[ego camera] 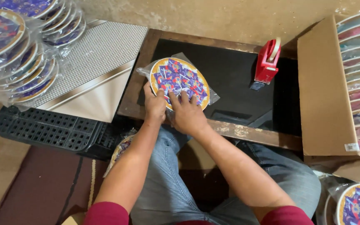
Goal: The person places ceramic plates into plastic bags and seals the bags using tape from a dispenser.
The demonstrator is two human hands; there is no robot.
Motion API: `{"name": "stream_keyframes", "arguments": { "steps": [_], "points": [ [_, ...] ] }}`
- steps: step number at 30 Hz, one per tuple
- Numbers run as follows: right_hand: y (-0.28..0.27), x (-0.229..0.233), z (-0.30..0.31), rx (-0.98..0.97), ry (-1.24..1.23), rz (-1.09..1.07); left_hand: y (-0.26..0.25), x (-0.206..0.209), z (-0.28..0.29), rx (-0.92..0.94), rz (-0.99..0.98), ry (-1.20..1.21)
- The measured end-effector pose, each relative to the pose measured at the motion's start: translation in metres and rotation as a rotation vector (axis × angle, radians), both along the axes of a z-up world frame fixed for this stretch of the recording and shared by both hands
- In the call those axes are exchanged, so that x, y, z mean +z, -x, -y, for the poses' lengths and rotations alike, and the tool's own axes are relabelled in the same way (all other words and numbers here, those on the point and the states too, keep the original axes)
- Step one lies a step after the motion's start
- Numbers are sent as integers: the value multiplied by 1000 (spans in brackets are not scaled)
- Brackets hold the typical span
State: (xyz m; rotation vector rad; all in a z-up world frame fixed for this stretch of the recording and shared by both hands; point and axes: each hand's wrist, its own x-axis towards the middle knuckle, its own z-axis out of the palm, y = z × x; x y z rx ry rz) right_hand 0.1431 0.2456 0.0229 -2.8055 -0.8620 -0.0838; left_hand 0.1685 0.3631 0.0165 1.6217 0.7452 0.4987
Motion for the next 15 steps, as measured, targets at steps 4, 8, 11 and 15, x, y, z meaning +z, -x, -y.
{"name": "stream_keyframes", "arguments": {
  "steps": [4,8,11,15],
  "points": [
    [11,-4,-3,-41,-99,58,-1,5,0,-38,6,0],
    [4,-16,-1,-51,-201,73,-1,18,0,-127,-121,-88],
    [0,-2,5,-78,-367,0,7,43,12,-199,-60,-112],
    [5,40,23,-132,-915,-2,-7,46,19,-418,160,-146]
  ]
}}
